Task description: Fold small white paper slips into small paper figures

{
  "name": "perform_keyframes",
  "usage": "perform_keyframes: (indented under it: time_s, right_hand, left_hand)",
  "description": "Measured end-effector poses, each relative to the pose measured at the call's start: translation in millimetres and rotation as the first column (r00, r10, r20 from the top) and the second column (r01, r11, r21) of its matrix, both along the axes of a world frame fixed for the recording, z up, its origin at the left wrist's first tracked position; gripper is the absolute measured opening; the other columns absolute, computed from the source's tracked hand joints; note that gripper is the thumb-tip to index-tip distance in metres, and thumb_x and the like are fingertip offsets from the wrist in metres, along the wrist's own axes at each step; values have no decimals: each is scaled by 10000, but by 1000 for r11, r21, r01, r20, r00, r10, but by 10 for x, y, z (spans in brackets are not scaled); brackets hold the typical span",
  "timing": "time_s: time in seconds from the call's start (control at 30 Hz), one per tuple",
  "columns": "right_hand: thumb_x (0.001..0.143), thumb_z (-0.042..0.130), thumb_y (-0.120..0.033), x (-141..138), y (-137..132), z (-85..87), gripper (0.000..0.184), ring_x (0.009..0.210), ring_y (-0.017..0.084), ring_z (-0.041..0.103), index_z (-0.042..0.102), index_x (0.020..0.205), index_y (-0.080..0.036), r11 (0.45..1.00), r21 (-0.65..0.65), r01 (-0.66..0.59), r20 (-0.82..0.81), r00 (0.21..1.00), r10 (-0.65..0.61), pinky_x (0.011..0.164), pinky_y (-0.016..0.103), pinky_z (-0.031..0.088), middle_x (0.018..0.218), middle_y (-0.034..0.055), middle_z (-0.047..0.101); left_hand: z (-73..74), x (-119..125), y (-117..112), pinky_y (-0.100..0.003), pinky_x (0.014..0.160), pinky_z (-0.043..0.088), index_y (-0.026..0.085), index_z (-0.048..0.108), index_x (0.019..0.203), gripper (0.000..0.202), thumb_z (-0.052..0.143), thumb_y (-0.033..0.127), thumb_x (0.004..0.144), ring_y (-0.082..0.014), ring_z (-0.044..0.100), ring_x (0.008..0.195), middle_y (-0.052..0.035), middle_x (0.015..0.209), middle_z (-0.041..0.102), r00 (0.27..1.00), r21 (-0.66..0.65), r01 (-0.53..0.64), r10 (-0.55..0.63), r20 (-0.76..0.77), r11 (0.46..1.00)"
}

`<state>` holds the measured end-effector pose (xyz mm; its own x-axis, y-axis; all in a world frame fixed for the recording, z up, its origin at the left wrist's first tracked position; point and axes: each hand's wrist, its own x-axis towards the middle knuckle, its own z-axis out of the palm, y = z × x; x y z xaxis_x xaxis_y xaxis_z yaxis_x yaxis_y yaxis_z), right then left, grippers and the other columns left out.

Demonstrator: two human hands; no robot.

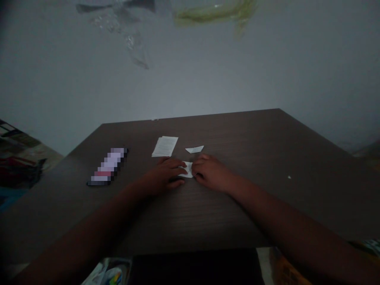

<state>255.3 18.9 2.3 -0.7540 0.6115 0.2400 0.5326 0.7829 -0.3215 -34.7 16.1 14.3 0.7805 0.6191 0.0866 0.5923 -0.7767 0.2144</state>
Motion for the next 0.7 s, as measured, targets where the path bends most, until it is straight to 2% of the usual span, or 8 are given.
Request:
perform_keyframes:
  time_s: [0.2, 0.4, 0.53, 0.7]
  right_hand:
    - [1083, 694, -121, 16, 7, 7, 201, 1190, 321, 777, 855, 1108, -239, 999, -27, -45, -77, 996, 42, 1145, 530, 613, 1150, 108, 873]
    - [1077, 706, -104, 55, 24, -33, 235, 1174, 290, 797, 846, 1138, -282, 996, -67, -50, -118, 992, 42, 1144, 535, 626, 1178, 65, 878]
    - [1111, 680, -122, 50, 36, -86, 217, 1143, 280, 801, 835, 1165, -263, 996, -81, -27, -162, 987, 14, 1105, 511, 646, 1156, 81, 866]
    - [1102, 705, -144, 33, 45, -162, 189, 1111, 284, 807, 838, 1147, -271, 995, -93, 45, -201, 978, -63, 1057, 475, 649, 1125, 76, 866]
  left_hand:
    - [-12, -25, -2, -648, 1380, 458, 286, 832, 1484, 323, 765, 343, 1173, -366, 720, 1540, -130, 1639, 779, 999, -3, -8, 8, -48, 1000]
    - [52, -18, -29, -721, 1378, 427, 281, 848, 1477, 321, 780, 319, 1166, -399, 706, 1559, -150, 1669, 762, 999, -46, 2, -5, -52, 999]
    - [99, 8, -46, -704, 1375, 432, 268, 878, 1405, 251, 757, 284, 1185, -387, 701, 1576, -146, 1663, 771, 999, -73, 2, -5, -44, 997]
    - [101, 0, -41, -716, 1392, 426, 318, 906, 1352, 218, 777, 310, 1177, -382, 714, 1560, -108, 1664, 780, 998, -78, 14, -18, -53, 997]
